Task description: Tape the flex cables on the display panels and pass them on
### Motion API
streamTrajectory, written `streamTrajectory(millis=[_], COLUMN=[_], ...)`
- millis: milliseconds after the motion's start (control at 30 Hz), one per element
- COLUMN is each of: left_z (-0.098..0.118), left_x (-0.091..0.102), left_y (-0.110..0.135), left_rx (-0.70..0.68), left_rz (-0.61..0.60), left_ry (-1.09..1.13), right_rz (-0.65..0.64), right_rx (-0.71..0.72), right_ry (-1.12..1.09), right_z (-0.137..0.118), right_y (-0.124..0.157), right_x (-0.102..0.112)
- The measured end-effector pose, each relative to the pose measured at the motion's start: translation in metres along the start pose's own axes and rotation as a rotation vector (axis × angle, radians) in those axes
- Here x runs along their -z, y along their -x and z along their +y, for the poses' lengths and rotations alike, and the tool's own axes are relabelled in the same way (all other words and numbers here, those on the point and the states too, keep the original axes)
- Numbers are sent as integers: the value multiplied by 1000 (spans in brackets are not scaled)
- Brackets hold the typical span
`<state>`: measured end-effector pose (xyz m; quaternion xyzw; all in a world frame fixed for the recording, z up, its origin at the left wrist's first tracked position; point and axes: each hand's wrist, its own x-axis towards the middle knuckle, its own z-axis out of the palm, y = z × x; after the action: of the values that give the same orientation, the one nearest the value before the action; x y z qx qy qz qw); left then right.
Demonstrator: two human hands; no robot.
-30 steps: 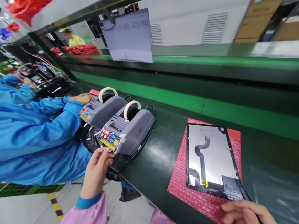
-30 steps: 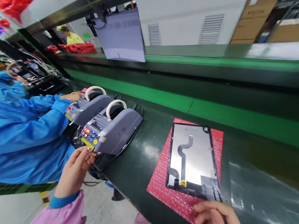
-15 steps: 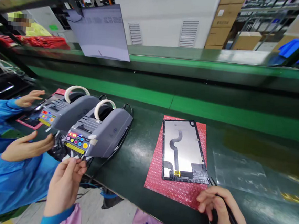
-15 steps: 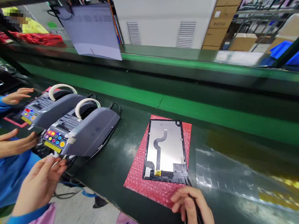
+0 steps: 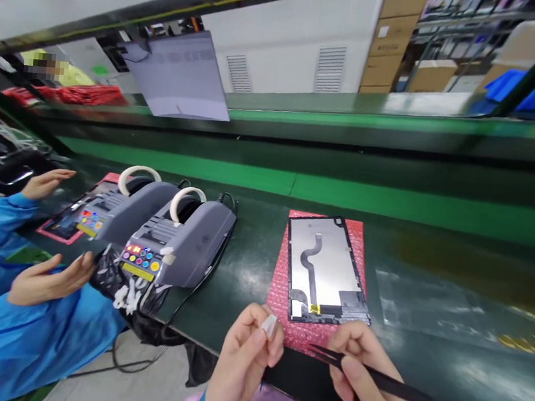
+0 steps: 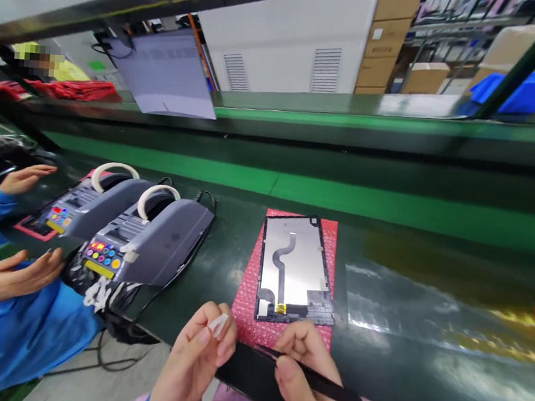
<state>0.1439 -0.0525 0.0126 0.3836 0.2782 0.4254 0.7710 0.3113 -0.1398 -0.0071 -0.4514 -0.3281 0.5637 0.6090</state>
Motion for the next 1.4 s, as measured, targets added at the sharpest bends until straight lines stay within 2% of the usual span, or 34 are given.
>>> streamTrajectory(millis=[100,233,400,533,667,733,800,900,1000,1167,1300,1400], left_z=[-11,-20,-25,-21,-14,-12,-13,-18,-25,-37,-41,-30], left_x=[-12,-15,-11,-15,-15,-12,-9,-5,-3,2,7,4], left_y=[-4,-4,-2,-2,-4,-6,-8,-11,-11,-11,-13,-17], left_rx=[-71,-136,-147,-203,-421,-537,-588,-577,-517,-434,-442,-488], left_rz=[-109,-179,-195,-212,-286,-348,-419,-493,-508,-548,-419,-366], left_ry=[27,-101,-247,-401,-685,-765,-783,-749,-684,-647,-630,-676], right_rz=[-6,58,10,13,62,142,228,320,362,303,337,356], right_rx=[-32,-54,-25,8,119,193,234,243,207,66,-36,54], right_ry=[-146,-247,-235,-210,-230,-219,-211,-227,-259,-397,-456,-290], right_z=[-6,-7,-5,-3,6,11,13,14,14,10,-4,-16], right_y=[-6,-8,-7,-9,-5,-1,5,12,16,7,-2,-1], right_x=[-9,-15,-9,-4,-7,-10,-13,-15,-16,-12,8,29])
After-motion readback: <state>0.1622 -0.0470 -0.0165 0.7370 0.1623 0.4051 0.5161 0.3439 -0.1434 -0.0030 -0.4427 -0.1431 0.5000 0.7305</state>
